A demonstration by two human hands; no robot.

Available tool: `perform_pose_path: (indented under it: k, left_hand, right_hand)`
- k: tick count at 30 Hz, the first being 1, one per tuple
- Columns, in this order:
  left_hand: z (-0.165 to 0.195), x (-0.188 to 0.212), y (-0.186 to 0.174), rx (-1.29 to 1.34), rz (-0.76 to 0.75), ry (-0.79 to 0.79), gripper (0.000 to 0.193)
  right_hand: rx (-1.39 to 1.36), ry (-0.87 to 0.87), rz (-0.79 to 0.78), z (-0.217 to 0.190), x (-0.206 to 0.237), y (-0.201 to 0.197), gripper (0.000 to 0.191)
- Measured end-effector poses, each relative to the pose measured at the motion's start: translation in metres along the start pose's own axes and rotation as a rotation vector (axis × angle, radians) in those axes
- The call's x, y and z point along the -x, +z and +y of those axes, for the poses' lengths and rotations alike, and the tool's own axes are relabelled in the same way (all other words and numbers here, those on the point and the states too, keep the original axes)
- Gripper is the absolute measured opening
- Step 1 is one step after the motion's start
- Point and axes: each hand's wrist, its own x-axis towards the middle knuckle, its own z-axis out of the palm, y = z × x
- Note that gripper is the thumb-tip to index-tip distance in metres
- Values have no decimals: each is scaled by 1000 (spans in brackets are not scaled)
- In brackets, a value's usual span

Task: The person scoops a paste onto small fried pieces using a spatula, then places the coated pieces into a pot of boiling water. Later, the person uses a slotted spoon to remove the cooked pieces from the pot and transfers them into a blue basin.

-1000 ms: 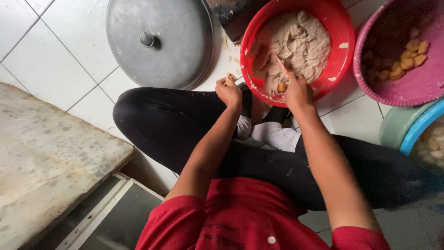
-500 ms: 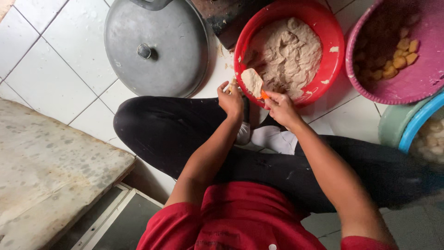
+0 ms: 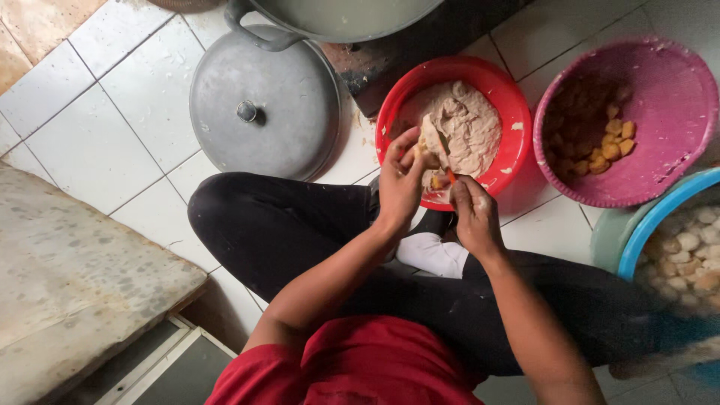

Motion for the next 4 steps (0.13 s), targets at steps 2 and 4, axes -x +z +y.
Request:
perform_pose_path:
  k: [2, 4]
  left_hand:
    - [15, 8, 7, 71, -66, -66, 50]
    - [31, 9, 12, 208, -115, -121, 55]
  right_hand:
    - [98, -133, 58, -5, 2, 1, 32]
    - [210, -171, 124, -11, -2, -4, 28]
